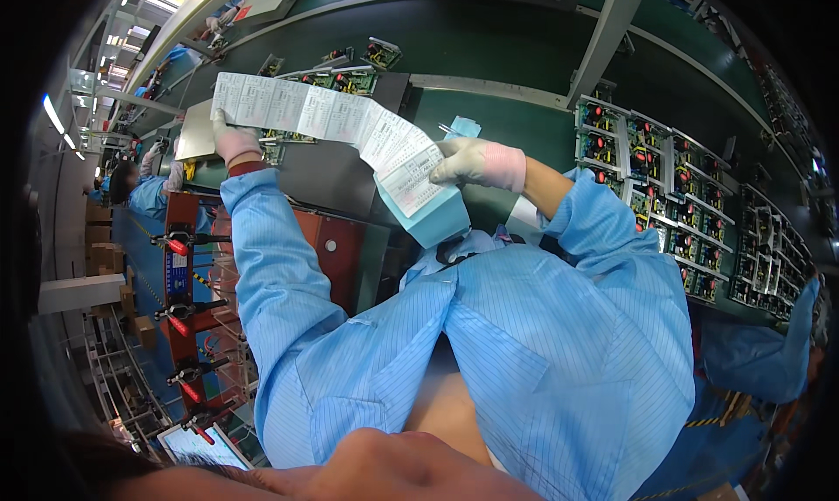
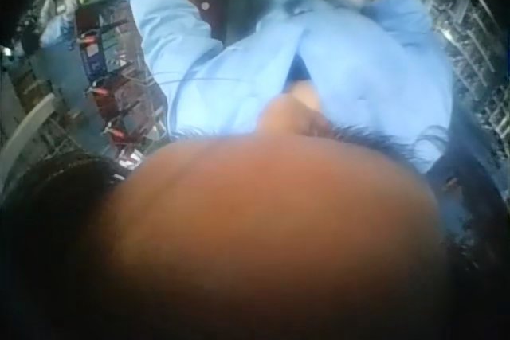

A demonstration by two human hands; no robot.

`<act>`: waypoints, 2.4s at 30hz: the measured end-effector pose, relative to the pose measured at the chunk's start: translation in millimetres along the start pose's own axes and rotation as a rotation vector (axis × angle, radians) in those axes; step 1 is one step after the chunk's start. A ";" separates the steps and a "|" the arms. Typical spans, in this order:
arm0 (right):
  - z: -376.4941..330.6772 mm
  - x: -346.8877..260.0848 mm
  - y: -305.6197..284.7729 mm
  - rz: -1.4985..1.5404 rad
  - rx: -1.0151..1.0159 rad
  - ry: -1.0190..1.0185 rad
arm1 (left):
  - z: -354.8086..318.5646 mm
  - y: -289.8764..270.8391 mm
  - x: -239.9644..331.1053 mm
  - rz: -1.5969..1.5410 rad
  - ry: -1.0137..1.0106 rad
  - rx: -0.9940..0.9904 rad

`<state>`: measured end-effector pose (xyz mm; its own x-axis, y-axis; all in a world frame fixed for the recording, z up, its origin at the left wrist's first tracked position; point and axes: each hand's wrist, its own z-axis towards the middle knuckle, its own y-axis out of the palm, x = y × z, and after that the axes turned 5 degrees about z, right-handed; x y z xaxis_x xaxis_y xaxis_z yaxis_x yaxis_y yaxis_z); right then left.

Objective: The recorder is sorting, inspecting, and testing electronic circuit boards using a specialized fixture in an assembly line setting.

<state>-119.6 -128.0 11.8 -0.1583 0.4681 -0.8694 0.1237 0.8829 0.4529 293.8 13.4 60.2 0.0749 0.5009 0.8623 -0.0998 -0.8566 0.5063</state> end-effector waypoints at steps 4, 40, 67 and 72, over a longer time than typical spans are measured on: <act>0.8 -20.9 5.1 0.086 0.055 -0.103 | -20.4 -4.1 -14.6 0.014 -0.021 -0.206; 23.8 -110.0 5.4 -0.271 0.372 -0.505 | -234.5 -15.2 -67.5 0.218 -0.442 -1.049; -33.4 -6.2 -3.1 0.053 0.240 -0.073 | -258.1 35.4 -33.7 0.719 -0.097 -1.299; -23.8 8.5 -39.6 1.038 -0.115 -0.083 | -265.4 28.3 -39.8 0.920 1.179 -1.458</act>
<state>-149.2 -158.1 -8.8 0.0404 0.9978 -0.0520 0.0654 0.0493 0.9966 24.7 2.1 44.0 -0.9048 0.4112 0.1108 -0.3042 -0.4419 -0.8439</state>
